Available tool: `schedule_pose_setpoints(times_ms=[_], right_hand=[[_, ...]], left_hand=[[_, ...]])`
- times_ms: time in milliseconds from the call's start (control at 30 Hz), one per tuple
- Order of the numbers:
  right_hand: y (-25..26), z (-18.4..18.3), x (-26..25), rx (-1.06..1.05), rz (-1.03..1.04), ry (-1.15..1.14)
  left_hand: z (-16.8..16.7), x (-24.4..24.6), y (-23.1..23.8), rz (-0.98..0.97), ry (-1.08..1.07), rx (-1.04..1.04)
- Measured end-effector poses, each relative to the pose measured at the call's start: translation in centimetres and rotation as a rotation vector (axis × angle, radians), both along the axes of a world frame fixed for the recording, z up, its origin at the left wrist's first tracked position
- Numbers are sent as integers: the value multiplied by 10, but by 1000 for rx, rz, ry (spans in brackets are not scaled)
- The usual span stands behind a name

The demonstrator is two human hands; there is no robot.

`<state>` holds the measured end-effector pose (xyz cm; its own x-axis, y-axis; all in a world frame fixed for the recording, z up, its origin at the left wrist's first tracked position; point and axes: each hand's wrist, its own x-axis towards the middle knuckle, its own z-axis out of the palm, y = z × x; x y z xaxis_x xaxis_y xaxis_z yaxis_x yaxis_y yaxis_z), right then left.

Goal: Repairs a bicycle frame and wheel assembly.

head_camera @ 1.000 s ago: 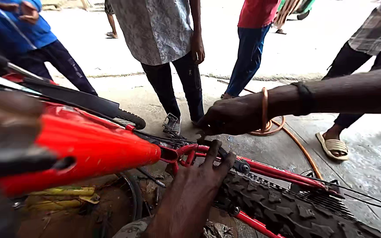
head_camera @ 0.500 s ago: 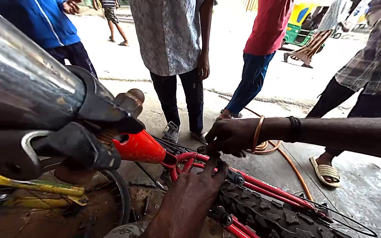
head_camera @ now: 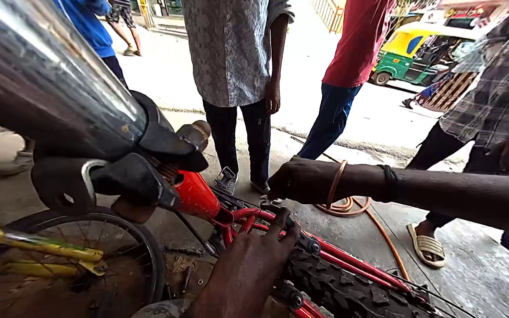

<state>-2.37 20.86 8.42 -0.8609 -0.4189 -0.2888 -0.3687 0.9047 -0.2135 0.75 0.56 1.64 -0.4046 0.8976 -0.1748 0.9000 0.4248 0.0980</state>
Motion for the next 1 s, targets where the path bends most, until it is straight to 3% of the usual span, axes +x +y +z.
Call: schedule_pose_setpoints(times_ms=[133, 200, 267, 367, 433, 533, 600, 700, 833, 1000], right_hand=[[1, -4, 6, -145, -156, -266], [1, -7, 5, -167, -170, -283], [1, -6, 1, -61, -54, -152], [-6, 8, -7, 300, 395, 310], [-9, 20, -17, 383, 587, 522], [-9, 20, -18, 289, 469, 541], [-17, 8, -4, 191, 256, 365], [-34, -7, 11, 250, 79, 124], [-50, -6, 20, 339, 53, 135], [-59, 8, 17, 354, 113, 46]], left_hand=[[2, 1, 0, 5, 8, -11], [4, 2, 1, 14, 4, -32], [3, 2, 2, 10, 10, -22], [-4, 0, 1, -1, 19, 28], [-5, -1, 2, -10, 36, 44], [-5, 2, 2, -8, 36, 39], [-1, 2, 3, 2, 28, 20], [1, 3, 2, 16, 5, -21], [4, 8, -6, 28, -11, 86], [7, 4, -4, -5, -41, 25]])
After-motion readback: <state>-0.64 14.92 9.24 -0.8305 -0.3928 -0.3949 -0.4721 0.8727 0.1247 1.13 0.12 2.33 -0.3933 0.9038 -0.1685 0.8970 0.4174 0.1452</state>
